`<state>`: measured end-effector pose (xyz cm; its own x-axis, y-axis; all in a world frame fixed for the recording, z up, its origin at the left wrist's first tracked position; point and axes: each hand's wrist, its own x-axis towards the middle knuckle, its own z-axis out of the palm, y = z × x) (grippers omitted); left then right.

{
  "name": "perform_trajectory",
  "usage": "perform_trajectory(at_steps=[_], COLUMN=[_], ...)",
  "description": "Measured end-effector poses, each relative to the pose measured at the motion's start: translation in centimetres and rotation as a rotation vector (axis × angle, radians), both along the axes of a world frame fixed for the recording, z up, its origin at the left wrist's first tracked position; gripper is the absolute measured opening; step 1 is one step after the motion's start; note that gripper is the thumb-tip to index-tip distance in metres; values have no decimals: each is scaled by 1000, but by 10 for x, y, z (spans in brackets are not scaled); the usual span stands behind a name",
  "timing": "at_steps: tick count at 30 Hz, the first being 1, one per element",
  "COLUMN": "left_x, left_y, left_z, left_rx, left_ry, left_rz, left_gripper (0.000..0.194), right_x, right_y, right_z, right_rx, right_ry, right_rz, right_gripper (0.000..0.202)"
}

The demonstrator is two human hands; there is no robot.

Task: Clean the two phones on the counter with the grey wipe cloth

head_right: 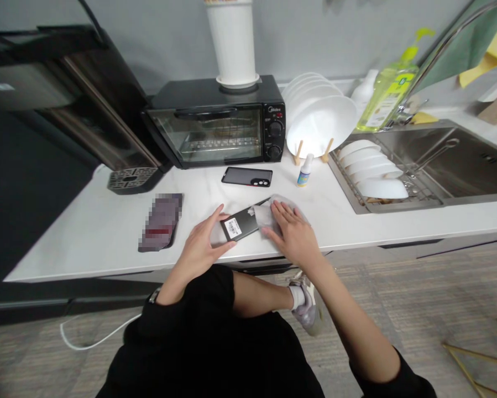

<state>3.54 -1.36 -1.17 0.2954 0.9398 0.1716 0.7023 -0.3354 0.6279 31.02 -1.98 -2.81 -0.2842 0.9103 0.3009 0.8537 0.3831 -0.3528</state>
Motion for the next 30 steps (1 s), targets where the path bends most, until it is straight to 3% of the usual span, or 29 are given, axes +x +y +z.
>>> perform_trajectory(at_steps=[3,8,10,13,17,20,23,26,28,30], left_x=[0,-2,-2,-1,1,2,0,-2,-2,-2], left_y=[0,0,-1,-2,-1,0,0,0,-1,-2], left_z=[0,-2,-2,-1,2,2,0,-2,-3,-3], left_rx=[-7,-34,-30,-10,-6,-13,-18,-19,-15,-10], left_ry=[-11,13,20,-3,-5,-7,-16,0,9,0], left_rz=[-5,3,7,-2,6,10,-6,12,21,11], left_gripper=[96,95,97,97,97,97,97,95,94,95], right_x=[-23,-79,-77,-45,-3,-10,-44,-73,-76,-63], right_y=[14,-13,-28,-34,-7,18,21,0,-18,-31], right_z=[1,10,10,7,1,1,5,10,10,8], right_rx=[14,-9,-39,-46,-9,3,15,-13,-38,-47], right_ry=[9,68,84,58,13,23,50,85,101,102], right_rz=[-28,301,363,279,31,-26,70,302,390,369], right_gripper=[75,78,73,64,67,71,69,63,62,60])
